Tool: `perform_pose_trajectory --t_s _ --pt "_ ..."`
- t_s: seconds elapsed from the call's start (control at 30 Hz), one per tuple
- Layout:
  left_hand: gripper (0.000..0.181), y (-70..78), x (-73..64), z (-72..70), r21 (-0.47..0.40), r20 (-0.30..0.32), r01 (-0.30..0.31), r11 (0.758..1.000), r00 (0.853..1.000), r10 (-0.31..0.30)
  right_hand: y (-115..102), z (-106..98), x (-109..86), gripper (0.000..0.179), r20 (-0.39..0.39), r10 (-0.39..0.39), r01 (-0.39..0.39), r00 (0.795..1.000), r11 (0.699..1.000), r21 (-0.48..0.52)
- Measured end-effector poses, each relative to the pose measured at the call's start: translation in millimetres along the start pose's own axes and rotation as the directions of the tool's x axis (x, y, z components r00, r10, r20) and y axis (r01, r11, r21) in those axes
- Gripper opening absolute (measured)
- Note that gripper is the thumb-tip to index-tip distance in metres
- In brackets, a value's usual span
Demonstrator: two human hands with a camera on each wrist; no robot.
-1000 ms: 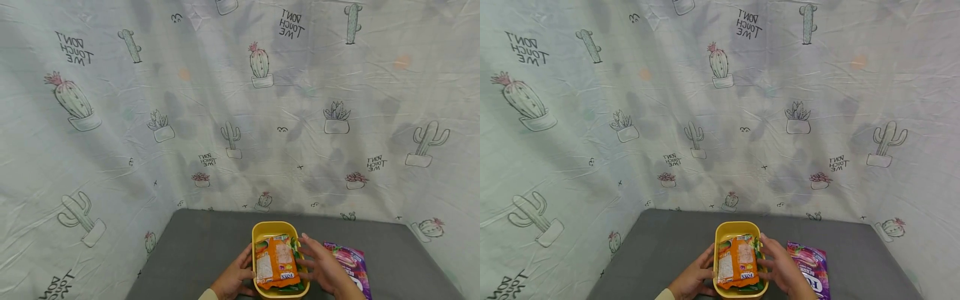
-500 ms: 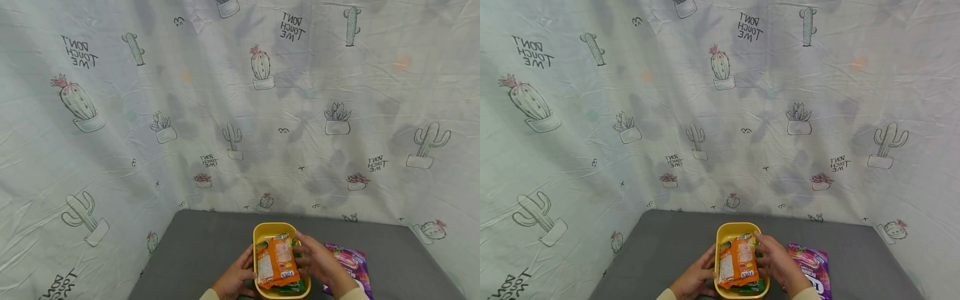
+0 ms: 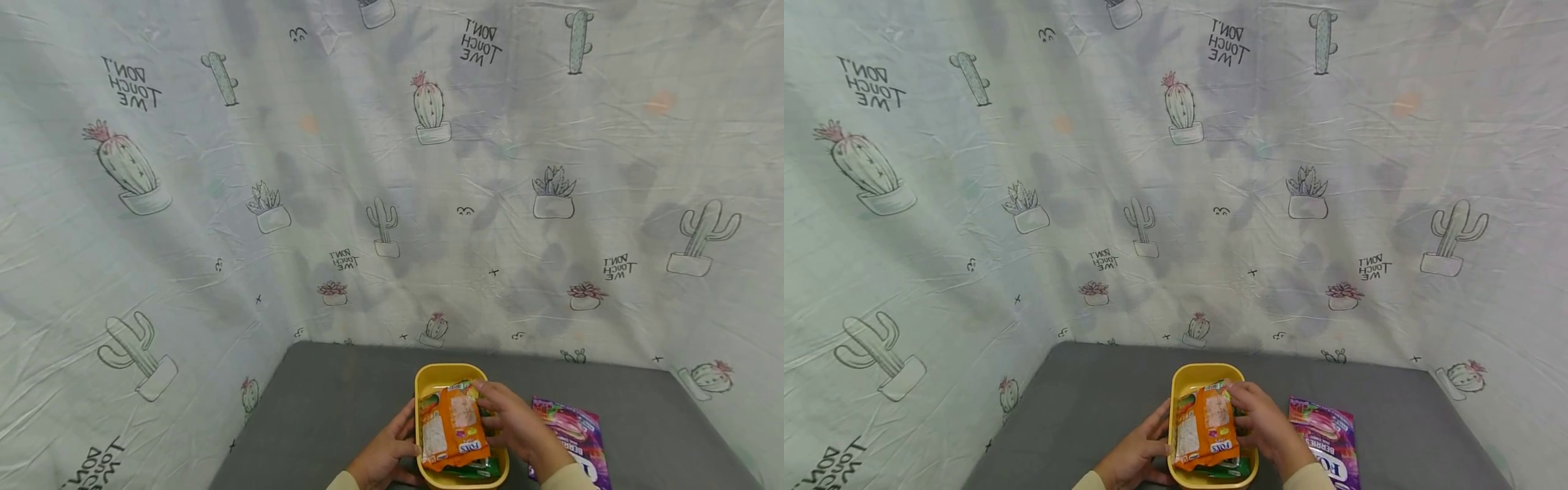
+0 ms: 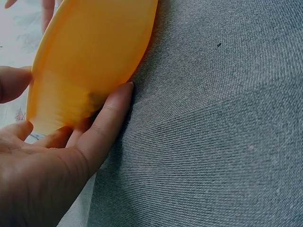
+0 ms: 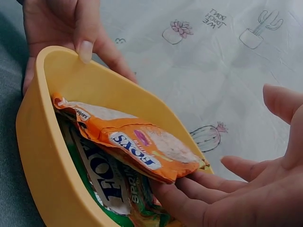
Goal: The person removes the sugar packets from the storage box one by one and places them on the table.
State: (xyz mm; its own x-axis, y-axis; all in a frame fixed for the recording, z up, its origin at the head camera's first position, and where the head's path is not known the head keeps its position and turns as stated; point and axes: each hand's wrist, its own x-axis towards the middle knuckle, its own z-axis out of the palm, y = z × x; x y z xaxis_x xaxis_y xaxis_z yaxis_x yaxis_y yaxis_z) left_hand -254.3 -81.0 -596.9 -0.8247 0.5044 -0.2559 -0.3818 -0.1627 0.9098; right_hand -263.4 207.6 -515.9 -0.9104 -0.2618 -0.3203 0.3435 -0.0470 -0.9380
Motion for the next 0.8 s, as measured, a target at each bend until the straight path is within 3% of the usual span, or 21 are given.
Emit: perform_pose_trajectory --t_s 0.23,0.5,0.8 --pt "0.099 0.5 -1.9 0.6 0.002 0.001 -0.003 1.0 1.0 0.003 4.4 5.5 7.0 0.085 0.019 -0.008 0.008 1.0 1.0 0.025" --pt "0.099 2.4 -0.9 0.2 0.008 -0.011 0.012 1.0 1.0 -0.012 8.3 8.4 11.9 0.087 -0.003 -0.013 0.013 1.0 1.0 -0.011" --pt "0.098 4.8 -2.9 0.8 0.002 0.016 0.011 1.0 1.0 -0.011 9.7 10.3 14.1 0.084 0.079 -0.032 0.036 0.996 0.998 -0.044"
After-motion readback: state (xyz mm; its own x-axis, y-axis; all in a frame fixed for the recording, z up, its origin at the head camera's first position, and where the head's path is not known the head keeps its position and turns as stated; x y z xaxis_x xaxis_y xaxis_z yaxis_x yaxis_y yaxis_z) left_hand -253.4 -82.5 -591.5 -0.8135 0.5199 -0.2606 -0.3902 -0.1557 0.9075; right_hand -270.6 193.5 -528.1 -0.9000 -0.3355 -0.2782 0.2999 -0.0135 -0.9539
